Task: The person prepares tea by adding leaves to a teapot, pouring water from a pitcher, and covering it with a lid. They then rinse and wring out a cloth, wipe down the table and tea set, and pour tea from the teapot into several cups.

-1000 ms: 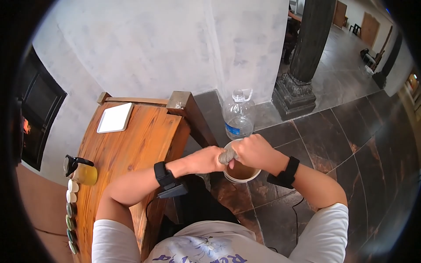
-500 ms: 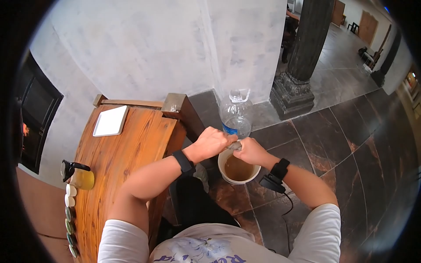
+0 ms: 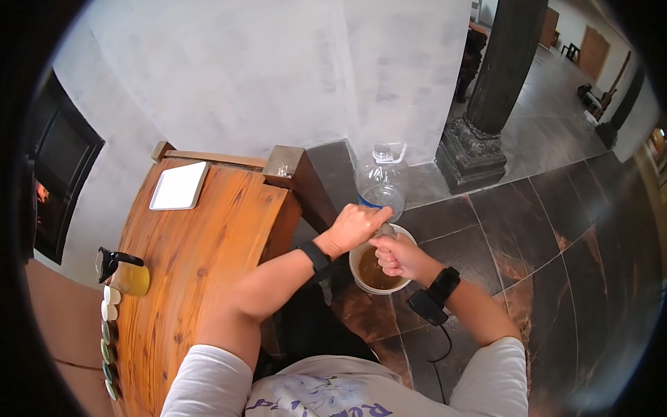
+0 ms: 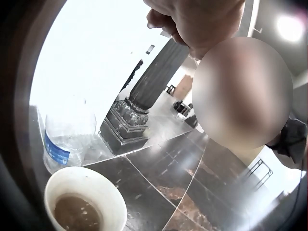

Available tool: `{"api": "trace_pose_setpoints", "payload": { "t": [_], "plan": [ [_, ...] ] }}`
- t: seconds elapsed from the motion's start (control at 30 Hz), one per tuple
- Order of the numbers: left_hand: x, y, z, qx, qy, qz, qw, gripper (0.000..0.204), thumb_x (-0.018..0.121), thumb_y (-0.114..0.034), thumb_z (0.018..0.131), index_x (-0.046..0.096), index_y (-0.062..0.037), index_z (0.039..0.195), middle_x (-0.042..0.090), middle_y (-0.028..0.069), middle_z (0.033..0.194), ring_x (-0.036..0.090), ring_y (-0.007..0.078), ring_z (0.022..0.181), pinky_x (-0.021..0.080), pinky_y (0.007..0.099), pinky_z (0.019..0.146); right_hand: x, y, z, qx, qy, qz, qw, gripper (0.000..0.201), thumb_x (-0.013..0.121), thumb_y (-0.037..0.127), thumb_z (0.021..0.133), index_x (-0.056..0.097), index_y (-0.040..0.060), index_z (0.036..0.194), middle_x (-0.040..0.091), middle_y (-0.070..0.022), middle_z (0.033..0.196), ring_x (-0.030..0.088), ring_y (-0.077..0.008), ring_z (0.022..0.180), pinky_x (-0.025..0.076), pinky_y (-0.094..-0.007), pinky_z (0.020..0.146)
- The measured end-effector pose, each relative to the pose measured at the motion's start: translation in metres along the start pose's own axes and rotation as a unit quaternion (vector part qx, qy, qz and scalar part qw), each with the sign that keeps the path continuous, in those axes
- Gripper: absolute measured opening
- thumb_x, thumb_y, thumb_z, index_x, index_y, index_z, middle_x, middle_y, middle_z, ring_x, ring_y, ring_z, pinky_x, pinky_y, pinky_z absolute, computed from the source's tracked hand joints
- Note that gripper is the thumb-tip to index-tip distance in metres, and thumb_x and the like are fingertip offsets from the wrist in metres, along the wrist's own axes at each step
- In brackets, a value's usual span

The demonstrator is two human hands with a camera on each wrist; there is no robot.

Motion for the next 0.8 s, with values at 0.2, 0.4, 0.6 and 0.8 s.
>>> {"api": "trace_pose_setpoints", "payload": {
  "t": [0.2,0.4,0.6,0.8],
  "plan": [
    [0.003,0.002,-0.006,-0.068,-0.002,-0.081,0.994,0.026,0.056,-0.008,0.068,0.044,-0.0093,0.09,0.054,0.0075,0.053,0.056,0.0286,0.051,0.042,0.0376,0.043,0.005,0.004,-0.008,-0.02,0.056,0.121,0.991,0.034,0.045,0.031,0.089,0.04,0.011,0.062,0.029,0.0059,0.046,0.025,-0.0041,0.033,0.021,-0.0192,0.031],
    [-0.066,-0.017,0.016,-0.02,0.032,-0.277,0.96,0.054,0.063,-0.015,0.07,0.037,-0.0078,0.117,0.054,0.015,0.097,0.055,0.0249,0.091,0.045,0.0336,0.074,-0.005,0.041,-0.032,-0.161,-0.067,-0.109,0.979,0.035,0.049,0.034,0.087,0.046,0.0082,0.063,0.036,0.0053,0.049,0.031,-0.0041,0.037,0.024,-0.0198,0.035],
    [-0.104,-0.006,-0.016,-0.203,0.21,-0.749,0.594,0.067,0.055,-0.054,0.078,0.039,-0.003,0.118,0.048,0.0076,0.107,0.048,0.0164,0.1,0.041,0.0305,0.084,0.074,0.096,-0.102,-0.454,0.039,-0.614,0.645,0.032,0.067,0.03,0.071,0.051,0.0038,0.064,0.045,-0.0043,0.05,0.046,-0.0181,0.044,0.034,-0.03,0.041],
    [-0.107,-0.111,-0.04,-0.1,0.432,-0.847,0.294,0.109,0.063,-0.068,0.056,0.033,0.0137,0.121,0.053,0.0212,0.106,0.055,0.0255,0.099,0.044,0.0359,0.086,0.14,0.088,-0.134,-0.544,0.137,-0.713,0.42,0.037,0.065,0.039,0.069,0.043,0.0103,0.063,0.038,-0.0013,0.053,0.043,-0.0173,0.045,0.032,-0.029,0.04]
  ]
}}
Point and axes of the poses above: each hand's wrist, its own z-axis towards the middle knuckle, its own x-axis out of the palm, y = z × x, the point moved 6 cm from there along z, towards the middle knuckle
